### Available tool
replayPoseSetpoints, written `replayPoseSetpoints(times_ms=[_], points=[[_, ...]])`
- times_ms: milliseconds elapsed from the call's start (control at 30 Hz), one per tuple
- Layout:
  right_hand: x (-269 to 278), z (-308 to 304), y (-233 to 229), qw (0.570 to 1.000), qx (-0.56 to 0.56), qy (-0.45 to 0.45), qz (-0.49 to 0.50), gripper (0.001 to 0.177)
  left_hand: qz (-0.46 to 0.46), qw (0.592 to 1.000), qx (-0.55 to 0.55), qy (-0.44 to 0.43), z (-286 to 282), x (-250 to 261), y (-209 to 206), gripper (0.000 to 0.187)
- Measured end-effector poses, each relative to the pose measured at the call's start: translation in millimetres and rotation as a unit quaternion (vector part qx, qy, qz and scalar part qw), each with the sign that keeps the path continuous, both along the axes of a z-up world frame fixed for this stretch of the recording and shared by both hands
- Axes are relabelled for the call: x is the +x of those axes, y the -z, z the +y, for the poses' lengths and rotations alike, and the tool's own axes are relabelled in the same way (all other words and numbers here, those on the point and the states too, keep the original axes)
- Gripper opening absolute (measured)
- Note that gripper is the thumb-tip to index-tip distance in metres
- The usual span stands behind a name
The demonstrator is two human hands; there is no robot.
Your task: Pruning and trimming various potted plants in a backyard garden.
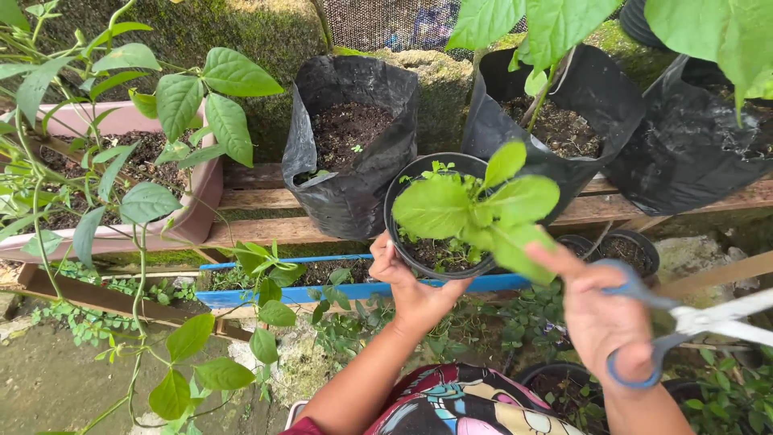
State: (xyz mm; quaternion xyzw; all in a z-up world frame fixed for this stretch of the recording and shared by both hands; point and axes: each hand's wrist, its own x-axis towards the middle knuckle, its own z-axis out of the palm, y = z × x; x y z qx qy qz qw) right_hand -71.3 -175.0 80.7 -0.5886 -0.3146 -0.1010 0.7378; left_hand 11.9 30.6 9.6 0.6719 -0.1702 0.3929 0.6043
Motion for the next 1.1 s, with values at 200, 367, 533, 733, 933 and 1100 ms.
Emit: replayPoseSetpoints(times_ms=[200,367,533,733,933,1100], points=[[34,-5,35,0.979,0.125,0.140,0.078,0.060,-0.001,1.000,0.010,0.011,4,-2,0,0.112],[41,18,58,0.975,0.181,0.056,0.119,0.072,-0.007,0.997,0.075,-0.030,5,-5,7,0.125],[35,26,87,0.985,0.144,0.025,0.093,0.085,-0.013,0.991,0.117,-0.060,-6,-6,-11,0.141],[25,32,68,0.986,0.141,0.032,0.079,0.081,0.056,0.998,-0.013,0.023,-5,4,21,0.144],[23,26,71,0.975,0.208,0.001,0.076,0.049,0.104,0.989,-0.016,0.107,22,-2,-26,0.144],[24,22,61,0.984,0.122,0.074,0.110,0.042,0.115,0.949,-0.051,0.290,43,12,-31,0.147]])
